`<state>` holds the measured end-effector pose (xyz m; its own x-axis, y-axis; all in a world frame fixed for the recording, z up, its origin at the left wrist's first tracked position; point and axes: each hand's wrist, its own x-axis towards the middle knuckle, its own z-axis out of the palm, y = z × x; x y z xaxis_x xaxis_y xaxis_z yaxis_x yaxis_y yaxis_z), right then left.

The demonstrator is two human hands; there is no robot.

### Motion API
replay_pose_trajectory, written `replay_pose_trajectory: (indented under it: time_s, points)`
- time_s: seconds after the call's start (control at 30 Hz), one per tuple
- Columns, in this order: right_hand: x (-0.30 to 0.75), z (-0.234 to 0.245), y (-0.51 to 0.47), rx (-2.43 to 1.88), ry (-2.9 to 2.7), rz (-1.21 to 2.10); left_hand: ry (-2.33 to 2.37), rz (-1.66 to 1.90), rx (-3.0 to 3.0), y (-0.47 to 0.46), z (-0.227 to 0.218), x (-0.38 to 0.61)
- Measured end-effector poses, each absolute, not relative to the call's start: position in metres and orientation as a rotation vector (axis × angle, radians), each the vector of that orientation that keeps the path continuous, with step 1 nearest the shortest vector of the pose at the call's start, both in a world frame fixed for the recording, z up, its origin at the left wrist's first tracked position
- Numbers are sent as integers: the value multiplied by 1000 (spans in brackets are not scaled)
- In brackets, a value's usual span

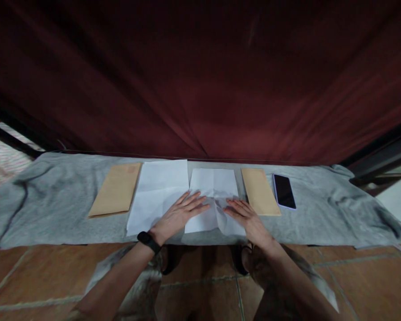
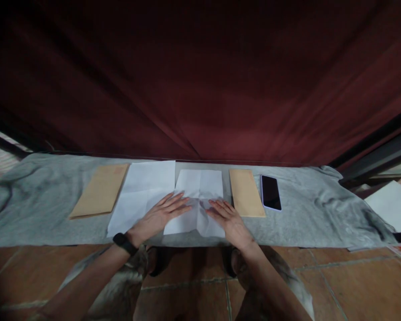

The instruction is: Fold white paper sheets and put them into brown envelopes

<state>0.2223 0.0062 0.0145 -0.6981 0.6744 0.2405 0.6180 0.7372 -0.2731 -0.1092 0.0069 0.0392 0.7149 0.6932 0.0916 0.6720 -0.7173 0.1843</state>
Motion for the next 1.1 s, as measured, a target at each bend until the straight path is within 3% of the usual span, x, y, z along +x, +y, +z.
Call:
replay_pose_trajectory:
  time_s: [0.2, 0.47, 0.6, 0.8, 1.1]
  points:
    - [228, 9, 13, -1004, -2609, 477, 1004, 140, 2647, 9, 29, -119]
    - [228, 11, 17, -1087, -2525, 593, 976, 278, 2449, 16, 35, -116]
    - [227, 18, 24, -1134, -2373, 817, 1084, 428, 2184, 33, 34, -118]
    - [220, 14, 42, -1624, -1768, 1051, 1255, 652, 1791, 53, 25, -118]
    - [209, 17, 78, -1436, -1484, 1247, 1344, 970, 1497, 77, 17, -93]
